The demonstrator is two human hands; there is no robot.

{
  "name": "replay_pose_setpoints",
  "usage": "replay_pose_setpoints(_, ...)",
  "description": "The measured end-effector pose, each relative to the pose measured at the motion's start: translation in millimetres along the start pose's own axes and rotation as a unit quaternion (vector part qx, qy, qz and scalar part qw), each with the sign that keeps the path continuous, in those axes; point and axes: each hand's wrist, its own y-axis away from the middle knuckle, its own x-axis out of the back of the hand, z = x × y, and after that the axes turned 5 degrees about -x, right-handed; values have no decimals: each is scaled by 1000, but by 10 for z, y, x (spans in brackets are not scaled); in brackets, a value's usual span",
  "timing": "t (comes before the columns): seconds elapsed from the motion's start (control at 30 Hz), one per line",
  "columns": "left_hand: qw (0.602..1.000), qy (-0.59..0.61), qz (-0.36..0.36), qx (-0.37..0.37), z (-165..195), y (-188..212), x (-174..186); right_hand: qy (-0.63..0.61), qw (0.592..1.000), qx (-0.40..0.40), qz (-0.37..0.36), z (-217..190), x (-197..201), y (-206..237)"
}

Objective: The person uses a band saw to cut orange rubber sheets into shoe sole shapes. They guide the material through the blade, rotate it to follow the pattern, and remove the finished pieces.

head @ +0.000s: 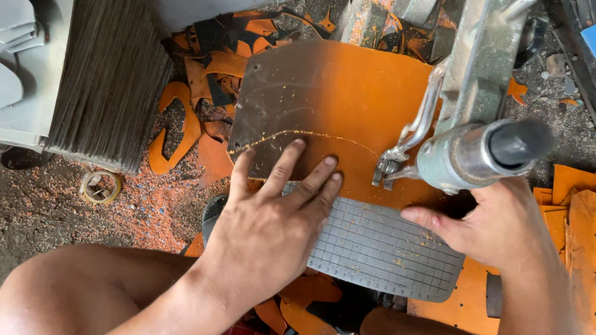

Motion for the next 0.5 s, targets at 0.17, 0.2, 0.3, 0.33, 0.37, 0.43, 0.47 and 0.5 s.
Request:
replay_pose_setpoints(0.17, 998, -12, -38, -40, -192, -95, 151, -32, 995, -90, -16, -6, 26, -5)
replay_pose_setpoints(0.2, 998, 5, -44, -38, -270, -134, 181, -41, 990, -132, -27, -4, 36, -9)
replay_pose_setpoints(0.3, 998, 23, 37, -35, -550, -252, 232, 26, 998, 1, 54, -4, 58, -25)
replay_pose_setpoints(0.33, 999, 13, 22, -33, -565, -247, 213, 25, 998, -21, 50, -15, 61, -13)
replay_pose_setpoints(0.37, 999, 3, 7, -31, -562, -238, 189, 26, 998, -43, 47, -33, 60, 7)
replay_pose_setpoints(0.43, 1000, -6, 0, -10, -511, -176, 146, 22, 996, -71, 44, -62, 59, 16)
replay_pose_setpoints(0.47, 1000, -5, 8, 8, -437, -121, 121, 18, 996, -77, 45, -79, 53, 17)
replay_pose_setpoints(0.5, 999, -5, 19, 27, -357, -70, 101, 16, 996, -81, 47, -90, 50, 6)
